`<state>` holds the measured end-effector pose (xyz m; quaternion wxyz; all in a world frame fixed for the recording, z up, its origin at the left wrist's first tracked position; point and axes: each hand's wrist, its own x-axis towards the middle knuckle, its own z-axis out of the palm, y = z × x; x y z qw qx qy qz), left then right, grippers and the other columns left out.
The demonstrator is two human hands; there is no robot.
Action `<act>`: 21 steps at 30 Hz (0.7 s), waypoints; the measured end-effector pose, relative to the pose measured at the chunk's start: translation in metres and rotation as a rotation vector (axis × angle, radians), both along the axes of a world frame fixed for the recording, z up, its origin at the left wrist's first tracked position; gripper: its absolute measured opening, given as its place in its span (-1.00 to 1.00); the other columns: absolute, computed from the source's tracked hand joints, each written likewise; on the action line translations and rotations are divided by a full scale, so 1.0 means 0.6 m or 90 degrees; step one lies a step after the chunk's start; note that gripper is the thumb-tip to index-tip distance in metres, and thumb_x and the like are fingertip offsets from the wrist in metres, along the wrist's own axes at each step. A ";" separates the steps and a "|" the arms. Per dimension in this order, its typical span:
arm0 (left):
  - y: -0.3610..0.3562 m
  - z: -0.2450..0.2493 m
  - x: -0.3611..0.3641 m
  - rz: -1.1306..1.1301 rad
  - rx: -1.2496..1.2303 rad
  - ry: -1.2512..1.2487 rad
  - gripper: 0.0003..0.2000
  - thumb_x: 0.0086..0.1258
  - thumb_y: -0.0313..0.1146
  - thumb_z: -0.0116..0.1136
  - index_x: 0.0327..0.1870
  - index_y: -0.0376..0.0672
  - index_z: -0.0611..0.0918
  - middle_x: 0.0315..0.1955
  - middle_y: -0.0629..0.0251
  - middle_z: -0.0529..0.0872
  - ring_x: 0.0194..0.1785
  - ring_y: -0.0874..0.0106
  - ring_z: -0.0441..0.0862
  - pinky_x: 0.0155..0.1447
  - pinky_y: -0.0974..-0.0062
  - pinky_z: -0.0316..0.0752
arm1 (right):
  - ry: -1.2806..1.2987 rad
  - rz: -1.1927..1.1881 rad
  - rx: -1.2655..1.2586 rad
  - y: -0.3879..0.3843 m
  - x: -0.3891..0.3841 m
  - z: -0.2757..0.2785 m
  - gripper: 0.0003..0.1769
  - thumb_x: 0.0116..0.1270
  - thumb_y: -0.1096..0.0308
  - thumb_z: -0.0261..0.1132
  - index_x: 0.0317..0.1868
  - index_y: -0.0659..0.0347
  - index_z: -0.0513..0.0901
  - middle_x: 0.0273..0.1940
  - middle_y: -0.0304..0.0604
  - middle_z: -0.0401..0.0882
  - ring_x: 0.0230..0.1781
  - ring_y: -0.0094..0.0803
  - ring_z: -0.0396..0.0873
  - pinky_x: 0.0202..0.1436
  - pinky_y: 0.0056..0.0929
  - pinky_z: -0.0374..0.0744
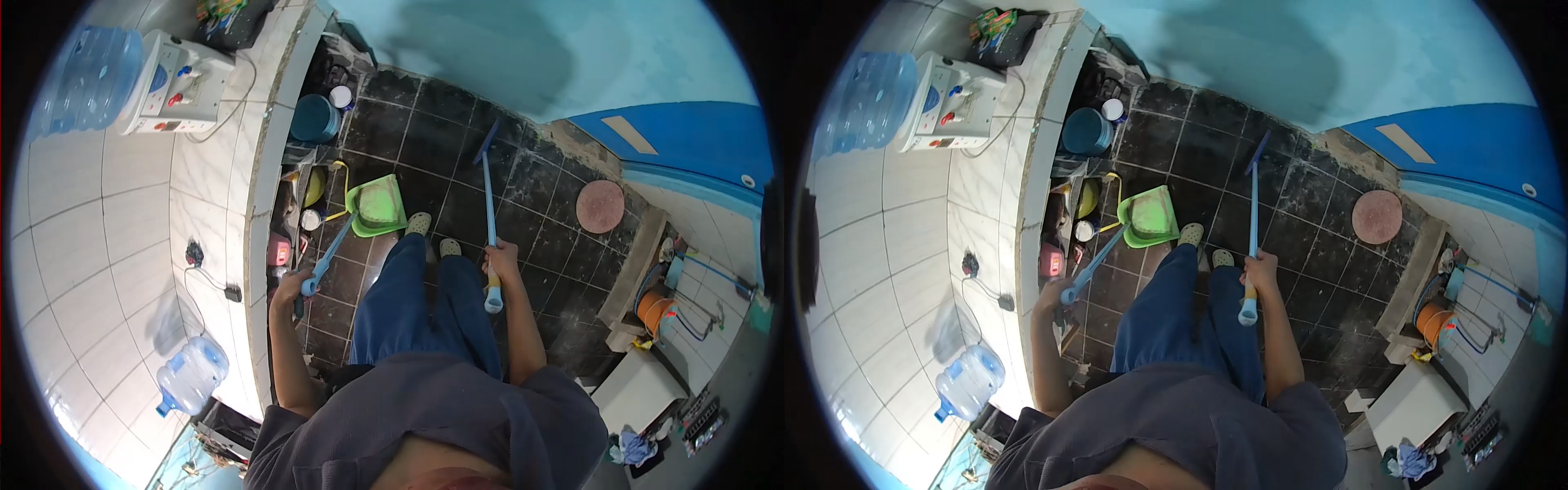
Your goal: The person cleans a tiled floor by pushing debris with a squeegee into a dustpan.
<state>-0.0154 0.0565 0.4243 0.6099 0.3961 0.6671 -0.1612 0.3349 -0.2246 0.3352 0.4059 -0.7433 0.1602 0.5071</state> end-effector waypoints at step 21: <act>0.060 -0.032 0.065 -0.009 0.352 0.026 -0.84 0.04 -0.40 0.22 -0.49 -0.32 0.55 -0.64 0.20 0.58 -0.60 0.42 0.59 -0.66 0.53 0.41 | 0.061 -0.189 0.200 -0.043 0.008 -0.130 -0.65 0.19 0.47 0.13 0.01 0.35 0.48 -0.68 -0.22 0.33 -0.81 -0.49 0.31 -0.79 -0.50 0.29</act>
